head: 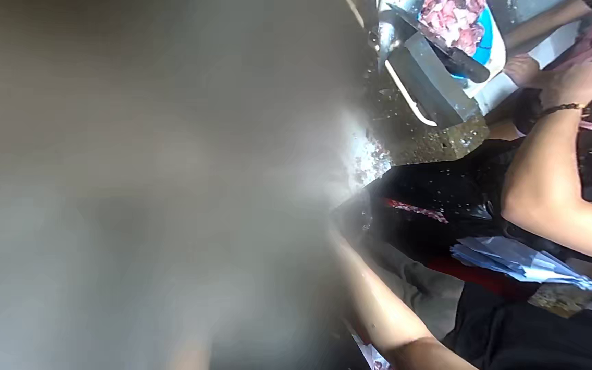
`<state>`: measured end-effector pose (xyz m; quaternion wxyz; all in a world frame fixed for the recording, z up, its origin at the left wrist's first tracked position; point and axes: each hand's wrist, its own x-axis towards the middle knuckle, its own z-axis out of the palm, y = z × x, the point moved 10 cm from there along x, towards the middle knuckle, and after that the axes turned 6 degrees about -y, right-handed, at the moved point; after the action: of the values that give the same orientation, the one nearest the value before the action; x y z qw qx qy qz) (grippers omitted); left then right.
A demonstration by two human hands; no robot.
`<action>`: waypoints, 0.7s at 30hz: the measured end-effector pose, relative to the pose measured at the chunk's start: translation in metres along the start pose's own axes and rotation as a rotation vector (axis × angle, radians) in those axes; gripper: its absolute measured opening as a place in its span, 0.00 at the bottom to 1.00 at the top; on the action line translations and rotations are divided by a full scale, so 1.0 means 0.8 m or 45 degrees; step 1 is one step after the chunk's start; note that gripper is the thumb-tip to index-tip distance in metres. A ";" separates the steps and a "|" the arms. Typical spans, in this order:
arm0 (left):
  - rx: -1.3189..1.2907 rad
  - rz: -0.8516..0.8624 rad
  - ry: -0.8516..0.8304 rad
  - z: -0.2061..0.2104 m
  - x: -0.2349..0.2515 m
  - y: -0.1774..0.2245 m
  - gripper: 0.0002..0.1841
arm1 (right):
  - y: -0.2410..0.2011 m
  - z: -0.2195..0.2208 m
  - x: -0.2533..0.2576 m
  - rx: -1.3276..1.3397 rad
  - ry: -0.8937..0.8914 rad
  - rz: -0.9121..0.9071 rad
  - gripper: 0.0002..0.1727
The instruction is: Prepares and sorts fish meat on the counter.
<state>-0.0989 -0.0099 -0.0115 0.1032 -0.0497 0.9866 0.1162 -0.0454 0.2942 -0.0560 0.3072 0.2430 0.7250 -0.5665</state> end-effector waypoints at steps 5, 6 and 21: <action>0.065 0.000 -0.016 0.011 -0.001 -0.008 0.29 | -0.242 0.062 -0.069 -0.343 -0.111 0.060 0.20; 0.067 -0.004 -0.020 0.010 -0.001 -0.008 0.29 | -0.287 0.066 -0.101 -0.337 0.038 0.192 0.19; 0.005 -0.016 -0.047 -0.002 0.001 -0.001 0.29 | -0.118 0.006 0.015 -0.072 -0.007 -0.397 0.21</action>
<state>-0.1000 -0.0109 -0.0105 0.1220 -0.0534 0.9844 0.1145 -0.1190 0.2669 -0.0018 0.2242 0.1170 0.7688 -0.5873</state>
